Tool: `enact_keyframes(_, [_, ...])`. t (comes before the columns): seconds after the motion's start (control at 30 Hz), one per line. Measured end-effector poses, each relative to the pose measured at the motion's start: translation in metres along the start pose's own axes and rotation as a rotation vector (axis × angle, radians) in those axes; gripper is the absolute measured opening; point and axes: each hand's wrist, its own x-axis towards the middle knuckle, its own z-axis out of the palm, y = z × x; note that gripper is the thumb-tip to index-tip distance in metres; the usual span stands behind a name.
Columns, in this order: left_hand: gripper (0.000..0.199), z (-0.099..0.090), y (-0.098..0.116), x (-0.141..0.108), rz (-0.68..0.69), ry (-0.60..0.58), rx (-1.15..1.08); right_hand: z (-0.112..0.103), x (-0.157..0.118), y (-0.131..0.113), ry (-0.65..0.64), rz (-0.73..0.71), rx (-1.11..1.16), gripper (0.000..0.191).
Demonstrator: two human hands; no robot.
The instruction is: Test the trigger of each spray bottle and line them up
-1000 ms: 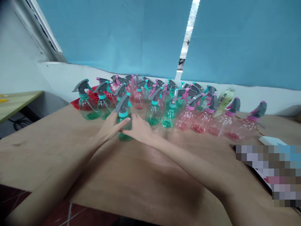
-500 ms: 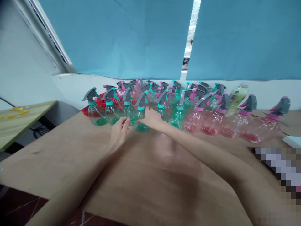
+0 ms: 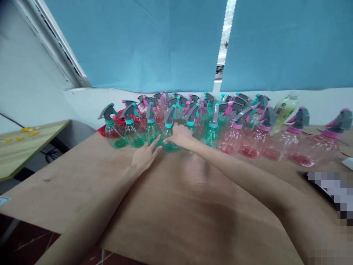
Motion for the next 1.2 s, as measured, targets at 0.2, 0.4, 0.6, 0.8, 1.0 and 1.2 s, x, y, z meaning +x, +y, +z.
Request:
enact_keyframes(0.2, [0.043,-0.008,0.003,0.0,-0.082,0.113,-0.097,-0.004,0.001,-0.004,-0.02,0.025,0.003,0.069])
enact_keyframes(0.4, [0.077,-0.037,0.009,0.032,-0.381,0.208,-0.049,-0.01,0.003,-0.007,-0.059,0.052,0.004,0.07])
enact_keyframes(0.6, [0.083,-0.046,0.013,0.066,-0.413,0.08,0.112,-0.013,0.005,-0.008,-0.08,0.063,-0.009,0.073])
enact_keyframes(0.8, [0.082,-0.052,0.005,0.077,-0.385,-0.016,0.133,-0.015,0.014,-0.012,-0.109,0.099,-0.021,0.058])
enact_keyframes(1.0, [0.079,-0.061,-0.005,0.079,-0.294,-0.102,0.185,-0.01,0.02,-0.013,-0.098,0.107,0.002,0.057])
enact_keyframes(1.2, [0.085,-0.062,-0.007,0.071,-0.262,-0.125,0.156,-0.004,0.018,-0.013,-0.024,0.109,0.025,0.07])
